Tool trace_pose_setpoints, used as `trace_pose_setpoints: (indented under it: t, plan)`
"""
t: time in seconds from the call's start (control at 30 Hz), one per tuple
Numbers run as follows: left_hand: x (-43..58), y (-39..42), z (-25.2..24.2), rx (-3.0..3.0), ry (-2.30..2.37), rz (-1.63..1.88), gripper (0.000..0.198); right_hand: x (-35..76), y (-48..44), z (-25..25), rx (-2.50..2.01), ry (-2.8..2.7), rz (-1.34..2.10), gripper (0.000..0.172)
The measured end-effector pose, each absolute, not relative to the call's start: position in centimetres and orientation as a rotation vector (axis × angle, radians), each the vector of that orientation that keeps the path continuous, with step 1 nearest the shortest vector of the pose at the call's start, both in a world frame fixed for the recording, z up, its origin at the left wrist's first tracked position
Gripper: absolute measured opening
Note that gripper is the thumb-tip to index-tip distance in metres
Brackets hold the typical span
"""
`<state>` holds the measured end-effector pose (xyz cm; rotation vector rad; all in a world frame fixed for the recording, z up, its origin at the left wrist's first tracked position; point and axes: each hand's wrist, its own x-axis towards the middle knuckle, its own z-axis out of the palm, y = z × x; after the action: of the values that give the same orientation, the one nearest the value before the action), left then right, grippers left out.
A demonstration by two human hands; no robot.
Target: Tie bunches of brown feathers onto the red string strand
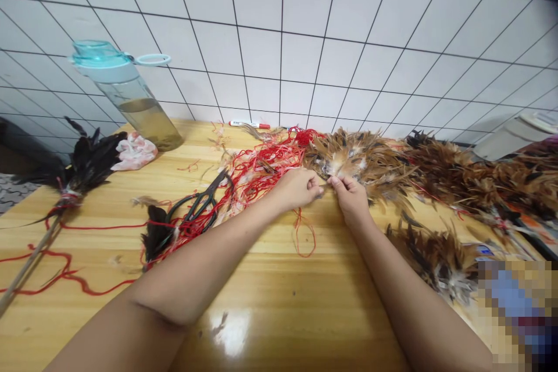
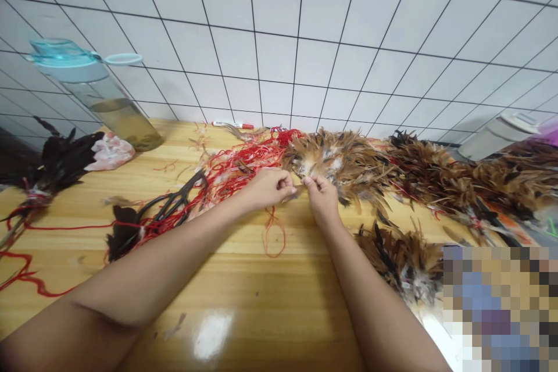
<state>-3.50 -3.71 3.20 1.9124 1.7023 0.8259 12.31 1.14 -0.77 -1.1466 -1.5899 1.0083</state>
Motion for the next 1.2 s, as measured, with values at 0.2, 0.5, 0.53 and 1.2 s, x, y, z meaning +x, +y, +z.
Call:
trace_pose_setpoints:
  t: [0.2, 0.5, 0.53, 1.2]
  plan:
    - [-2.7, -5.1, 4.3, 2.106, 1.886, 0.292, 0.015, 12.3, 0.9, -0.7, -1.172, -1.603, 0.946, 0.032]
    - [-3.5, -4.2, 3.9, 2.019, 1.829, 0.621, 0.013, 12.4, 0.8, -0.5, -1.185, -1.594, 0.896, 0.032]
    - [-3.7, -3.9, 3.6, 1.972, 1.817, 0.688, 0.012, 12.4, 0.8, -0.4, -1.184, -1.583, 0.894, 0.032]
    - [-3.3, -3.0, 2.6, 0.951, 1.118, 1.274, 0.016, 12.0, 0.5, -0.6, -1.167, -1.641, 0.989, 0.031]
